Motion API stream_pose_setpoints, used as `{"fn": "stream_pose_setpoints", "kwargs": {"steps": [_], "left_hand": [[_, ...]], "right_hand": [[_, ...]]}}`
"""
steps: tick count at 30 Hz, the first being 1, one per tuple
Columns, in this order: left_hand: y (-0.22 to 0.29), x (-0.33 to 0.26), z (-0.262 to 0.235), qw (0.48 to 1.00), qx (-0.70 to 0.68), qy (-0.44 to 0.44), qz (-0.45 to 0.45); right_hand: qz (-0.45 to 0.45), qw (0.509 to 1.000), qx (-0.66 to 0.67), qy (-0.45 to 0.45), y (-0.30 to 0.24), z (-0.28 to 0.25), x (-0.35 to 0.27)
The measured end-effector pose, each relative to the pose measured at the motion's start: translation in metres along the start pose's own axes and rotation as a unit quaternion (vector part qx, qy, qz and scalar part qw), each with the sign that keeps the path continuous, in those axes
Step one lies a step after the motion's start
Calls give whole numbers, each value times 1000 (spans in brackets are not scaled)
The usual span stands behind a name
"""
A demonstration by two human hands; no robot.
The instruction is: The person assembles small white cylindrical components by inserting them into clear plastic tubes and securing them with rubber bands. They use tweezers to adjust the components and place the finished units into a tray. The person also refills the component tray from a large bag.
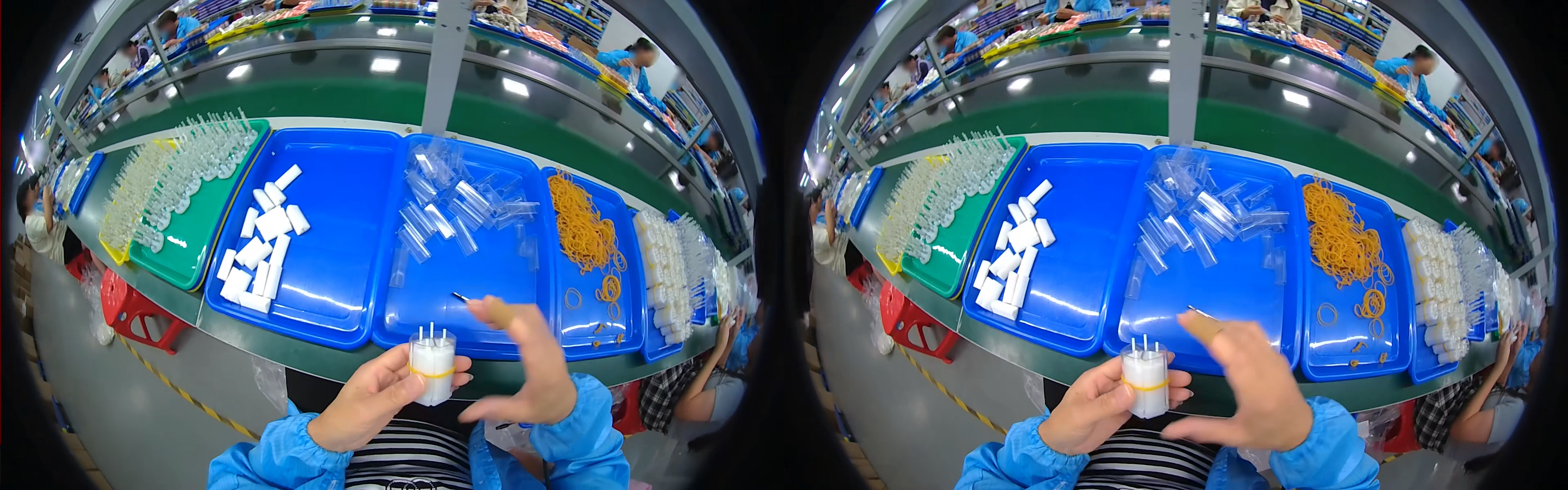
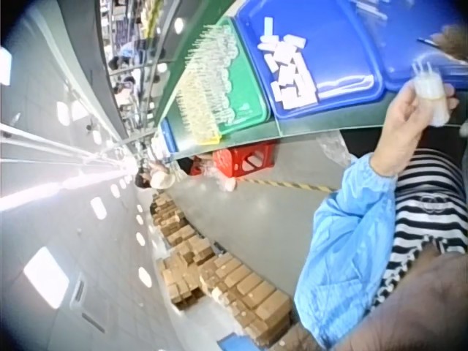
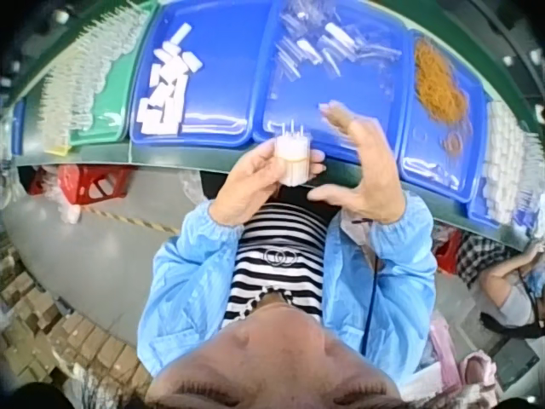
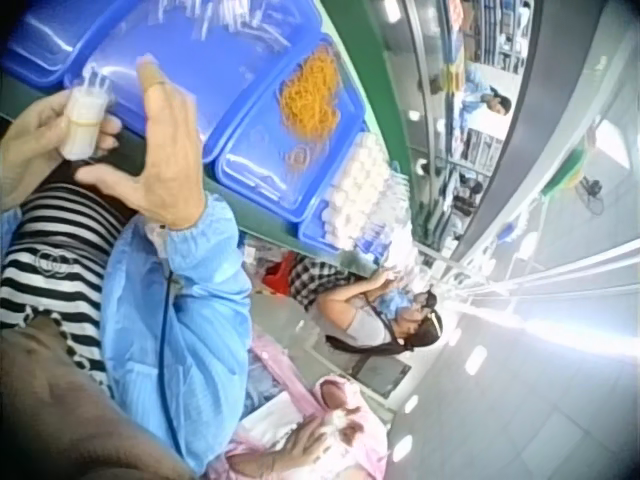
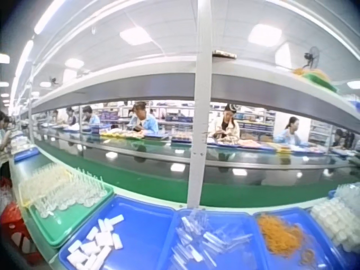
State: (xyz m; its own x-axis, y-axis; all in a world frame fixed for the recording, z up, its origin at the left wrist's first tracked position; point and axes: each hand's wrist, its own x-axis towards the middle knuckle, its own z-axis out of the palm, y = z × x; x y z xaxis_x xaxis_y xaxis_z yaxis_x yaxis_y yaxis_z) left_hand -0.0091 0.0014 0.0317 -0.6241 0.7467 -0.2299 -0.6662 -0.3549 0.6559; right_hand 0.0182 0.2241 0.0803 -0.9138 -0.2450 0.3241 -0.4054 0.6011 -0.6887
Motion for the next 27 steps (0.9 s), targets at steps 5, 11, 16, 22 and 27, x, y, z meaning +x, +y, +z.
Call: {"fn": "stream_pose_setpoints", "kwargs": {"steps": [5, 11, 16, 22, 27], "left_hand": [[-5, 0, 4, 999, -14, -25, -41], [-12, -4, 3, 998, 24, -24, -47], [-17, -5, 0, 998, 54, -25, -17], [-18, 1, 4, 992, 111, 40, 39], [-12, -3, 3, 989, 109, 81, 51]], "right_hand": [[-77, 997, -17, -23, 2, 21, -3], [-121, 993, -12, 0, 9, 23, -3], [-143, 990, -8, 8, 12, 22, -5], [-88, 995, 29, -35, 17, 25, -6], [-5, 996, -84, 4, 27, -3, 5]]}}
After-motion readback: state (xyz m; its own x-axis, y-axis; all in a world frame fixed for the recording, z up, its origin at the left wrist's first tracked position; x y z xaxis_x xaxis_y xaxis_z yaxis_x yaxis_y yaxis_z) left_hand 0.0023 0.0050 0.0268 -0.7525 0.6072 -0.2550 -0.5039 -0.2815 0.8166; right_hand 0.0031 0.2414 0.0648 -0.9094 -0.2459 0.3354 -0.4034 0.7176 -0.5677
